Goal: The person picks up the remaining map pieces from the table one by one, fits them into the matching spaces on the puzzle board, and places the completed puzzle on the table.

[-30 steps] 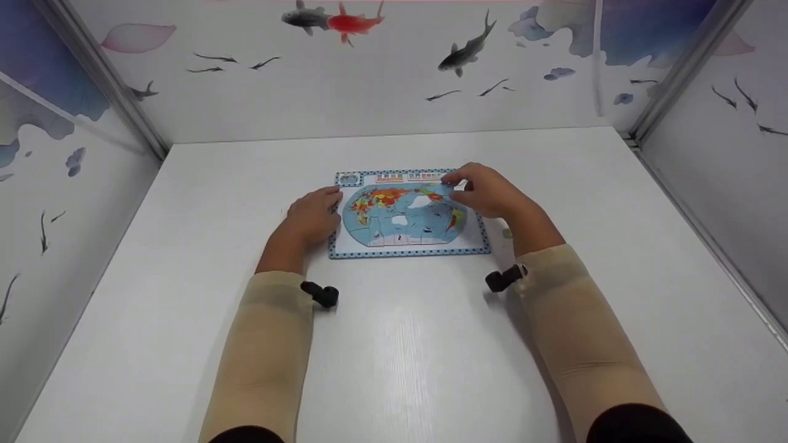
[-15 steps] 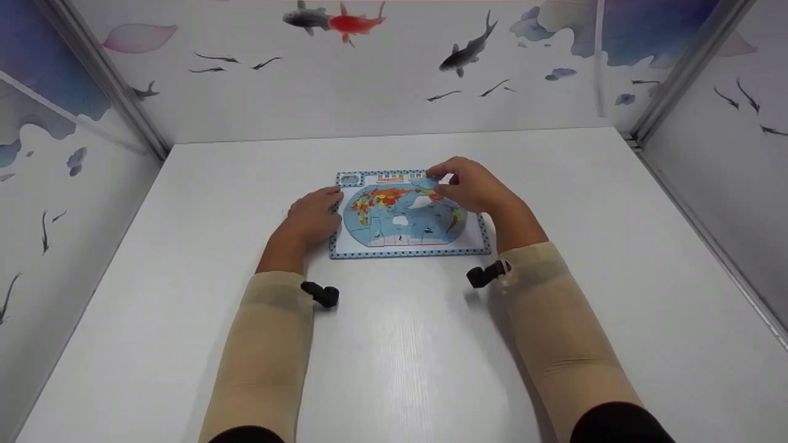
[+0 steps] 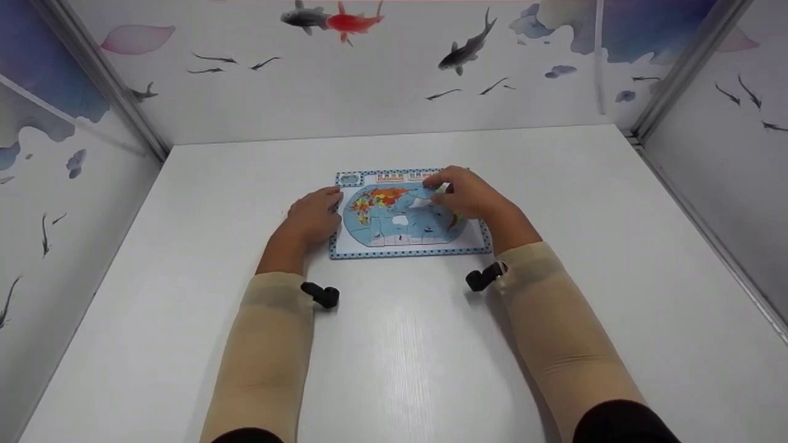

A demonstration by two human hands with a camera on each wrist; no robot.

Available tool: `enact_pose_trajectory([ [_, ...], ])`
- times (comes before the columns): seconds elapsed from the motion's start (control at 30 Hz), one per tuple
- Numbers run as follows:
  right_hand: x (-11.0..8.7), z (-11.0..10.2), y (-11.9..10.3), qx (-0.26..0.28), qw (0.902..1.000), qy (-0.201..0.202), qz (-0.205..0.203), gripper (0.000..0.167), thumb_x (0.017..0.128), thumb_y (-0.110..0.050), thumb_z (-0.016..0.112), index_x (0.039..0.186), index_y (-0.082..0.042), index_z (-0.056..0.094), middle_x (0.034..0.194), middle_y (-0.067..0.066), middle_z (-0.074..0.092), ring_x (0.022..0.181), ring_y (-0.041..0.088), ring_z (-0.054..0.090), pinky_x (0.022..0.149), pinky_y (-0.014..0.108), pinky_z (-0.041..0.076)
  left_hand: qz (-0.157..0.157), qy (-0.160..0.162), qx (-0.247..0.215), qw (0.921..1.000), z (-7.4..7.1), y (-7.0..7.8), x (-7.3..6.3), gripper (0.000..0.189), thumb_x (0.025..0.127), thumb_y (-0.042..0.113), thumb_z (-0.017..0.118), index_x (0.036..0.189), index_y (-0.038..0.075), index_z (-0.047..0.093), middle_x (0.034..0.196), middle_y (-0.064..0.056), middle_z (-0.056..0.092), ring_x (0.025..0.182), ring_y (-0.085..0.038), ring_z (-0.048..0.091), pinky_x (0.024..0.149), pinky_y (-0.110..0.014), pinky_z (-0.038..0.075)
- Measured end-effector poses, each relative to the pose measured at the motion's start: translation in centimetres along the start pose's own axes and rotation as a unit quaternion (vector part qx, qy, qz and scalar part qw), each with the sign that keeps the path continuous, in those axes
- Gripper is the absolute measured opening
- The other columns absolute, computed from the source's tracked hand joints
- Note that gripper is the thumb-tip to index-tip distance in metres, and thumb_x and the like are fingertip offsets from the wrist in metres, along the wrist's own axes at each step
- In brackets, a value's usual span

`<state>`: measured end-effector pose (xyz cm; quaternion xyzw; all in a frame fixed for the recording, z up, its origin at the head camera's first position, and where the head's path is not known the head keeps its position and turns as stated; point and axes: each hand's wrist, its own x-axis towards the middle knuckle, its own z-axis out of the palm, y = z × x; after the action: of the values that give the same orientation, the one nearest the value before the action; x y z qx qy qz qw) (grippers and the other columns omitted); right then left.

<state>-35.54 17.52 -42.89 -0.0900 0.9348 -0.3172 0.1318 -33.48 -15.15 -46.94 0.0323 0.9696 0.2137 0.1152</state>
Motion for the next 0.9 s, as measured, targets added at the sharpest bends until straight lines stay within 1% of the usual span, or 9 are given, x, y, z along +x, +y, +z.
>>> enact_pose_trajectory([
  [0.13, 0.3, 0.7, 0.4, -0.015, 0.9998, -0.011, -0.001, 0.042, 0.106, -0.027, 0.066, 0.147, -0.026, 0.066, 0.153, 0.001, 0.056, 0.13, 0.027, 0.056, 0.118, 0.048, 0.052, 0.001, 0.0, 0.0, 1.0, 0.0, -0.1, -0.1, 0.064, 0.108, 0.029, 0.048, 0.17, 0.028, 0.034, 0.18, 0.006, 0.024, 0.171, -0.028, 0.013, 0.139, -0.059, 0.012],
  [0.2, 0.5, 0.9, 0.6, -0.015, 0.9997, -0.017, -0.004, 0.042, 0.106, -0.026, 0.065, 0.148, -0.025, 0.067, 0.154, 0.001, 0.055, 0.131, 0.027, 0.056, 0.114, 0.048, 0.055, 0.005, 0.002, 0.002, 1.0, 0.0, -0.2, -0.1, 0.063, 0.108, 0.029, 0.048, 0.17, 0.027, 0.034, 0.18, 0.005, 0.025, 0.17, -0.028, 0.014, 0.139, -0.059, 0.012],
  [0.27, 0.5, 1.2, 0.7, -0.012, 0.9997, -0.019, -0.007, 0.042, 0.106, -0.024, 0.065, 0.147, -0.024, 0.067, 0.154, 0.002, 0.055, 0.13, 0.028, 0.056, 0.107, 0.045, 0.059, 0.009, 0.004, 0.005, 0.9999, 0.0, -0.2, -0.1, 0.063, 0.107, 0.028, 0.047, 0.169, 0.026, 0.035, 0.18, 0.005, 0.026, 0.17, -0.028, 0.015, 0.139, -0.058, 0.013],
  [0.37, 0.6, 1.4, 0.8, -0.008, 0.9997, -0.022, -0.006, 0.042, 0.105, -0.022, 0.065, 0.147, -0.023, 0.067, 0.156, 0.002, 0.053, 0.131, 0.028, 0.055, 0.103, 0.042, 0.06, 0.015, 0.007, 0.007, 0.9998, 0.1, -0.3, 0.0, 0.063, 0.107, 0.028, 0.046, 0.169, 0.025, 0.036, 0.18, 0.004, 0.027, 0.17, -0.028, 0.016, 0.138, -0.058, 0.014],
  [0.47, 0.7, 1.6, 0.8, -0.01, 0.9997, -0.021, 0.0, 0.042, 0.105, -0.022, 0.065, 0.147, -0.024, 0.067, 0.156, 0.002, 0.054, 0.133, 0.028, 0.054, 0.112, 0.044, 0.055, 0.016, 0.007, 0.008, 0.9998, 0.1, -0.4, -0.1, 0.062, 0.108, 0.029, 0.047, 0.169, 0.025, 0.036, 0.18, 0.003, 0.027, 0.17, -0.028, 0.016, 0.139, -0.058, 0.013],
  [0.6, 0.7, 1.8, 0.6, -0.011, 0.9996, -0.024, 0.014, 0.043, 0.106, -0.022, 0.066, 0.149, -0.025, 0.066, 0.155, 0.002, 0.054, 0.135, 0.028, 0.054, 0.122, 0.049, 0.049, 0.016, 0.008, 0.005, 0.9998, 0.2, -0.4, 0.0, 0.062, 0.108, 0.03, 0.047, 0.169, 0.026, 0.035, 0.18, 0.004, 0.027, 0.17, -0.029, 0.016, 0.139, -0.058, 0.013],
  [0.73, 0.7, 2.0, 0.4, -0.02, 0.9994, -0.021, 0.02, 0.043, 0.106, -0.021, 0.066, 0.149, -0.025, 0.065, 0.155, 0.003, 0.054, 0.14, 0.028, 0.053, 0.127, 0.051, 0.045, 0.017, 0.011, 0.006, 0.9998, 0.2, -0.5, 0.1, 0.062, 0.108, 0.031, 0.048, 0.169, 0.026, 0.035, 0.179, 0.004, 0.027, 0.17, -0.028, 0.016, 0.139, -0.057, 0.014],
  [0.9, 0.8, 2.2, 0.2, -0.044, 0.9989, -0.01, 0.014, 0.041, 0.108, -0.021, 0.063, 0.149, -0.023, 0.066, 0.156, 0.002, 0.054, 0.147, 0.029, 0.049, 0.132, 0.052, 0.037, 0.018, 0.007, 0.005, 0.9998, 0.1, -0.4, 0.2, 0.063, 0.108, 0.031, 0.048, 0.169, 0.026, 0.035, 0.18, 0.005, 0.026, 0.17, -0.028, 0.016, 0.139, -0.057, 0.012],
])
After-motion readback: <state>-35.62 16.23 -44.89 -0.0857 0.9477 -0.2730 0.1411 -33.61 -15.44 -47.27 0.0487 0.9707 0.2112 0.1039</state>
